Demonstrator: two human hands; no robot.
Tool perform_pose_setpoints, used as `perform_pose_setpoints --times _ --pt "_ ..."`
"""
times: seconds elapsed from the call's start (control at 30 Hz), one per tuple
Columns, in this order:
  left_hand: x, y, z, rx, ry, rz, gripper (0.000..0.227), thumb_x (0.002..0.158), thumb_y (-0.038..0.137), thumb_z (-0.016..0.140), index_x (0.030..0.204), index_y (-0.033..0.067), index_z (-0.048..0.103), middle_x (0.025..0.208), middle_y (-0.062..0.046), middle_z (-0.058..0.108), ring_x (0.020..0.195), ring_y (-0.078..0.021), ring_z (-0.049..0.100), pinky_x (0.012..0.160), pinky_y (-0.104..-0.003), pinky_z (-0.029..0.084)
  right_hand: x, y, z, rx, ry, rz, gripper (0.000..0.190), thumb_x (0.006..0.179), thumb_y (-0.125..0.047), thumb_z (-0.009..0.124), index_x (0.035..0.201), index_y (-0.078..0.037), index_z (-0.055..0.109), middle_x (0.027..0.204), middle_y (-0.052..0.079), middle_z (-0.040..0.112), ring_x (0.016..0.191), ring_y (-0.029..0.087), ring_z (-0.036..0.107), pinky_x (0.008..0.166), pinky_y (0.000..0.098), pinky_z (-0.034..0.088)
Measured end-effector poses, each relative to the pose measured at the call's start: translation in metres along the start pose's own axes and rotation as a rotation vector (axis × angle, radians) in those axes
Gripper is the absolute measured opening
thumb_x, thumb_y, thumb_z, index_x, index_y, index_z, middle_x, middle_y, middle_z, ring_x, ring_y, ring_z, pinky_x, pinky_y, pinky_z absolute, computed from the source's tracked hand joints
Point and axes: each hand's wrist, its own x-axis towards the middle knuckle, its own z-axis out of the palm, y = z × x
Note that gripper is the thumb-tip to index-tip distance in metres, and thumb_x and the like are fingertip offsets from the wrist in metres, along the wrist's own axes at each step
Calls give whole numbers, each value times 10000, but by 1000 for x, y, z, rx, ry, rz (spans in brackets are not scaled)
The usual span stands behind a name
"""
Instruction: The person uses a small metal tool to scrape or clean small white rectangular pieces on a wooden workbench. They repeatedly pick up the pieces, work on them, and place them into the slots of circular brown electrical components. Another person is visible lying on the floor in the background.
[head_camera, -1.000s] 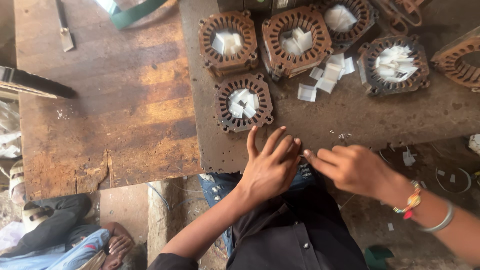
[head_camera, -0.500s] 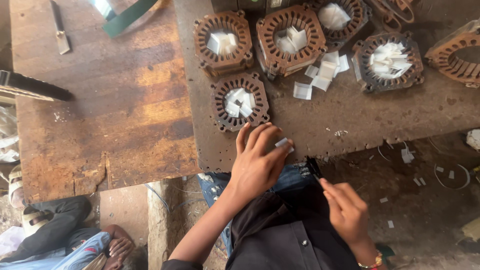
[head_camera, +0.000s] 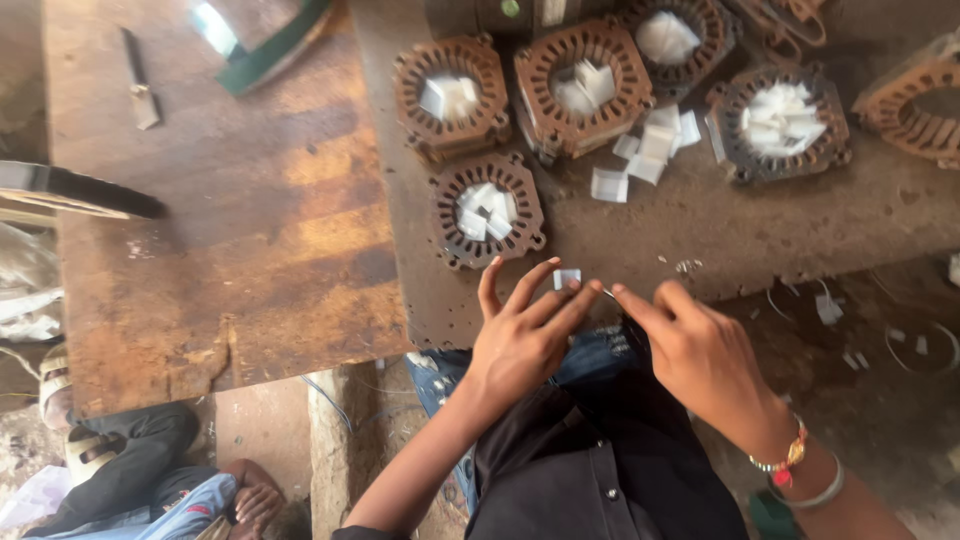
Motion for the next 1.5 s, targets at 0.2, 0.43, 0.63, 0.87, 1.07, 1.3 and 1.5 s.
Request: perform_pose_setpoints --times 0.2,0.43,0.63,0.87,1.07,1.3,1.5 --pt "-15 -3 13 75 62 15 485 893 130 709 1377 145 690 1407 -26 671 1452 -234 494 1260 -595 82 7 3 4 107 48 -14 435 894 25 662 1297 -128 717 865 101 582 641 294 621 582 408 517" --pt "-16 -2 15 31 78 28 357 1026 213 716 1367 113 685 1363 -19 670 1501 -231 456 1255 -623 63 8 4 14 129 106 -34 445 912 68 651 1308 -119 730 852 85 595 644 255 609 584 387 501" --pt "-16 -1 17 15 47 0 403 916 145 719 1315 85 703 1380 -39 672 1528 -308 394 1261 -670 18 6 10 17 47 91 -154 505 870 96 635 1315 -123 732 841 66 586 662 238 605 592 375 512" --pt "-22 -2 18 -38 60 -39 409 898 65 676 1306 96 689 1410 -44 648 1522 -314 391 1262 -656 21 11 16 11 -137 -68 -225 496 780 43 637 1249 -69 752 763 58 553 590 204 557 517 355 490" --pt "-16 2 18 -20 -20 -54 528 846 128 692 1364 32 655 1282 -74 619 1446 -270 483 1221 -658 33 15 41 17 -308 -108 -657 288 930 -22 709 1211 -4 767 696 15 557 496 107 491 394 236 417" --pt "-26 1 12 -102 142 103 315 954 114 731 1263 56 700 1187 -40 680 1322 -198 582 1243 -563 225 13 64 7 467 31 -383 364 885 108 556 1176 -5 743 832 53 639 546 136 550 483 270 457" --pt "6 -50 14 -9 720 -51 235 923 -43 681 1104 94 739 1073 -50 700 1067 -248 650 1098 -463 425 -17 60 43 959 387 11 187 1106 65 563 1250 22 674 944 90 628 611 103 584 512 212 476"
